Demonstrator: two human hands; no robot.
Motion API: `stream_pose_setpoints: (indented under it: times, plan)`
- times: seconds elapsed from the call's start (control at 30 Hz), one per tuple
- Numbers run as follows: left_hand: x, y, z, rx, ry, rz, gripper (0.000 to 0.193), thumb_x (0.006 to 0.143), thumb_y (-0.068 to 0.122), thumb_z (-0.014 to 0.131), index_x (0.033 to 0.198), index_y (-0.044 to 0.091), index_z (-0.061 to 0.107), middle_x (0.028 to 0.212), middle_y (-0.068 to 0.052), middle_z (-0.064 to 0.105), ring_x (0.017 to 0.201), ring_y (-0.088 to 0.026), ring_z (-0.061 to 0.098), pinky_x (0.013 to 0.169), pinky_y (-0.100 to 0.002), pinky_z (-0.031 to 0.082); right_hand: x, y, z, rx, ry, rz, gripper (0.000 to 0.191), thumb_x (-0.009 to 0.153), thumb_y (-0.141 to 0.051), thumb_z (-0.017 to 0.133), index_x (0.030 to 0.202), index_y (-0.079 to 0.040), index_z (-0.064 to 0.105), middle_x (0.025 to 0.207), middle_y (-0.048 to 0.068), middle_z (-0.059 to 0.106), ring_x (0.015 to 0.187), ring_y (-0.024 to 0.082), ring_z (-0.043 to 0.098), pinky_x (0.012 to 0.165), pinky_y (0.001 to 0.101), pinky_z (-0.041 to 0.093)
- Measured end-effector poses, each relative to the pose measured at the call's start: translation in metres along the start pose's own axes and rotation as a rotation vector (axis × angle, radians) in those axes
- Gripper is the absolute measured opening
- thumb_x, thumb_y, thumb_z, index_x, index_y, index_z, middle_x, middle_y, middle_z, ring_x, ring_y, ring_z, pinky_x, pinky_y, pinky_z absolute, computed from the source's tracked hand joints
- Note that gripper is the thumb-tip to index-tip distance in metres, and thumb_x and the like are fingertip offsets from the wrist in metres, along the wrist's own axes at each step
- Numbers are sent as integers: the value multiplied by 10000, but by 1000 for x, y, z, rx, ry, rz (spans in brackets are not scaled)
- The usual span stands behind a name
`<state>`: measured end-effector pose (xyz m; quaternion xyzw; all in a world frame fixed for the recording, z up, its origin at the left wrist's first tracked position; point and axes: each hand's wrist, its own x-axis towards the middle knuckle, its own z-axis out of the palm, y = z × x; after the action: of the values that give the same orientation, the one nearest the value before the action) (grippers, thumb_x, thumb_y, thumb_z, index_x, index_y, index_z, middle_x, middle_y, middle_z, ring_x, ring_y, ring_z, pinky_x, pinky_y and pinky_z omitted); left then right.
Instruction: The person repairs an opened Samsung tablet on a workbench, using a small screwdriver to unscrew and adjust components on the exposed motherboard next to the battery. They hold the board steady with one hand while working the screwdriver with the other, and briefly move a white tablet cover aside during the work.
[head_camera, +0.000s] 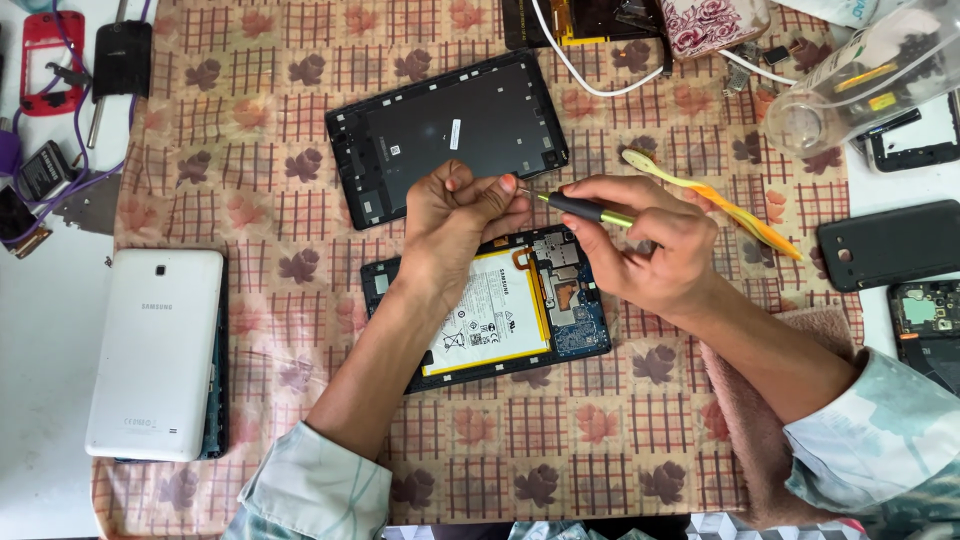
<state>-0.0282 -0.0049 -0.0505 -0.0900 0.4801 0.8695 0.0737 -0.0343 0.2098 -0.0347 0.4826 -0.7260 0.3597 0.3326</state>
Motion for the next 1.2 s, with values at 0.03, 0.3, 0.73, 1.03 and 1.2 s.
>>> stream_pose_setpoints:
  times: [0.03, 0.3, 0.73, 1.03, 1.2]
  plan:
    - [1, -2, 0, 13, -14, 24, 354, 936, -4, 691, 786, 135, 402, 894, -158, 735, 834, -216, 759, 800, -353, 668, 0, 0, 0, 94, 37, 39, 388, 989, 34, 657, 971, -139, 310, 1042, 305, 675, 762, 259, 736, 506, 247, 569]
    - [-3, -4, 4, -1, -9, 93, 299, 921, 31, 712, 807, 121, 451, 916, -155, 745, 845, -218, 760, 785, -356, 671, 12, -16, -6, 471, 45, 428, 422, 1066, 87, 592, 1164, -74, 215, 1253, 347, 681, 977, 261, 742, 675, 189, 607]
    - [-11, 14, 8, 7, -77, -38, 231, 965, 42, 612, 1167, -2, 509, 1176, -252, 723, 1078, -303, 743, 919, -336, 618, 9, -17, -26, 534, 199, 601, 547, 1078, 86, 661, 1292, -100, 193, 1170, 257, 686, 1055, 259, 721, 925, 336, 659]
    - [-11, 14, 9, 140, -151, 0, 439, 870, -134, 560, 1280, -38, 438, 1268, -274, 668, 1122, -310, 728, 936, -350, 597, -20, -21, -13, 362, 162, 635, 601, 1067, 19, 660, 1379, -120, 166, 1091, 217, 716, 841, 198, 700, 662, 208, 509]
    - [-15, 15, 11, 308, -199, 36, 467, 855, -54, 729, 1245, -66, 472, 1084, -254, 757, 940, -283, 763, 784, -324, 650, -25, -23, -19, 427, 156, 585, 597, 1103, 9, 635, 1410, -136, 144, 1092, 208, 677, 847, 209, 738, 730, 245, 626]
